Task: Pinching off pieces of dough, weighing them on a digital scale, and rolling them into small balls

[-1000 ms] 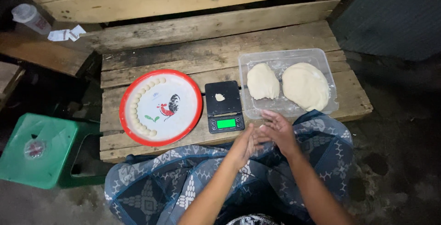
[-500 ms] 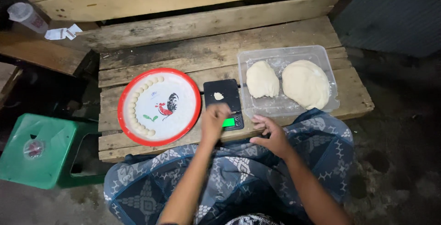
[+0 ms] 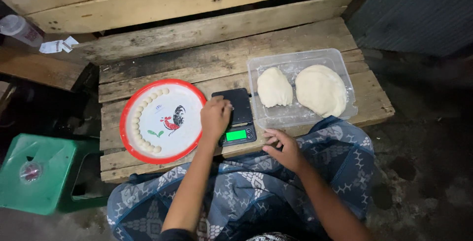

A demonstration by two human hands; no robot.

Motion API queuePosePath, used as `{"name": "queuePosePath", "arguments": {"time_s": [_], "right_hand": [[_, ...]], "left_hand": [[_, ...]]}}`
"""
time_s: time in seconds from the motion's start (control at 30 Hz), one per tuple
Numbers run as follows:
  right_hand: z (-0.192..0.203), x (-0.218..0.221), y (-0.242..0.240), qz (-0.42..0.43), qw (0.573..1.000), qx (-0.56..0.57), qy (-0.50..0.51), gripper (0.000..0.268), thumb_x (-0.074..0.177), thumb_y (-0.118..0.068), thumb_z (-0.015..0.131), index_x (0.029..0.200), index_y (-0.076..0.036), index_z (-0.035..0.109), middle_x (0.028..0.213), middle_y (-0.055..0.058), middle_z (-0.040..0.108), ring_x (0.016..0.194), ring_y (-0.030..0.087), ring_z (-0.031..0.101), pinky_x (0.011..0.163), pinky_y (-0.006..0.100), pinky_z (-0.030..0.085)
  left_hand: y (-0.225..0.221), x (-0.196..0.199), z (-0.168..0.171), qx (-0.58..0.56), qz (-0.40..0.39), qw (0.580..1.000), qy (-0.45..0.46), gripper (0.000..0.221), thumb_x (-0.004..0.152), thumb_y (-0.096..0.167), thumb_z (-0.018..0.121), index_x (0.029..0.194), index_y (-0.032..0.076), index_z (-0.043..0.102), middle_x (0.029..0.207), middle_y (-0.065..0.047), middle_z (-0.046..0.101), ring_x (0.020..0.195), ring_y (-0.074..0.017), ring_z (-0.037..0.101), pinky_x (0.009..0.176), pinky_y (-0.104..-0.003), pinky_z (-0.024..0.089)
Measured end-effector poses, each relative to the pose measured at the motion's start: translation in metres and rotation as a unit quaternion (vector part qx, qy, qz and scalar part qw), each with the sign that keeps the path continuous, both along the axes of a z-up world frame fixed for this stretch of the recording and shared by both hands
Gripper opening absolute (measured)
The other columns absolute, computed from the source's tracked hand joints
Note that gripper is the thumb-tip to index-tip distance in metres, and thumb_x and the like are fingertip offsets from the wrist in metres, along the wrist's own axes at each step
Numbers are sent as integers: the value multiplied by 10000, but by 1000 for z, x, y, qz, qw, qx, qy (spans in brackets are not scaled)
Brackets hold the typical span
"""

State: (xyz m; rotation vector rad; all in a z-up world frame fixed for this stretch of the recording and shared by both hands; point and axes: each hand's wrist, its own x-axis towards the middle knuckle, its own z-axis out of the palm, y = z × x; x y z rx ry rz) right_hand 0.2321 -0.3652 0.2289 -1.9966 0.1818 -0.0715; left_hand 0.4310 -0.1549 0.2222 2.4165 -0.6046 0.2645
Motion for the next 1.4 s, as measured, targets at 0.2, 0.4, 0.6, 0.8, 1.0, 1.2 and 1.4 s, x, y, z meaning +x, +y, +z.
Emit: {"name": "queuePosePath", "arguments": {"time_s": [0.2,0.4,0.6,0.8,1.0,1.2,1.4], "right_hand": [[1,3,4,-37,999,-35,-12,458,877,-195,807,1313,-94,709,1101,124,793,852,288,742,706,361,564],[-17,9,-2,-102,994,-22,-17,274,915,-177,781,1180,-111,790,900,125,770,705,233,697,615,337,558],[-15,11,-3,-122,990,-63,-26,142,918,-198,734,1021,-119,792,805,57,714,672,171,620,610,318,511],[-9,15,-1,-93,988,-85,-92,154,967,-199,626,945,-105,745,833,6,719,706,129,622,655,288,478],[-9,18,-5,-129,987,-48,-77,197,1015,-224,611,977,-88,748,848,95,761,803,253,727,702,364,540],[-9,21,1,-155,986,-43,-51,143,1002,-200,674,988,-96,773,779,143,758,720,277,707,656,400,546],[-3,20,0,-162,984,-53,-55,107,964,-170,712,998,-102,787,792,168,749,721,315,701,647,408,547]], "left_hand": [[23,-28,48,-186,-18,976,112,97,940,190,722,974,113,771,1031,-117,751,1024,-376,698,898,-466,540],[48,-99,44,-270,10,949,162,131,985,186,680,943,97,767,885,-138,747,932,-348,727,850,-434,546],[60,-181,-14,-362,103,903,207,127,954,166,694,910,78,775,854,-101,775,857,-213,721,807,-344,537],[53,-179,2,-333,28,925,179,200,998,194,613,967,75,771,903,-40,788,814,-147,716,784,-291,548],[49,-174,9,-330,21,928,170,143,980,128,645,931,69,765,865,-80,786,793,-252,734,745,-352,563],[53,-169,28,-323,39,934,144,105,949,100,708,869,62,764,790,-133,765,790,-361,746,719,-410,571],[53,-153,22,-229,92,969,-9,376,928,96,736,1255,-59,634,1167,-287,673,1115,-494,627,956,-547,503]]}}
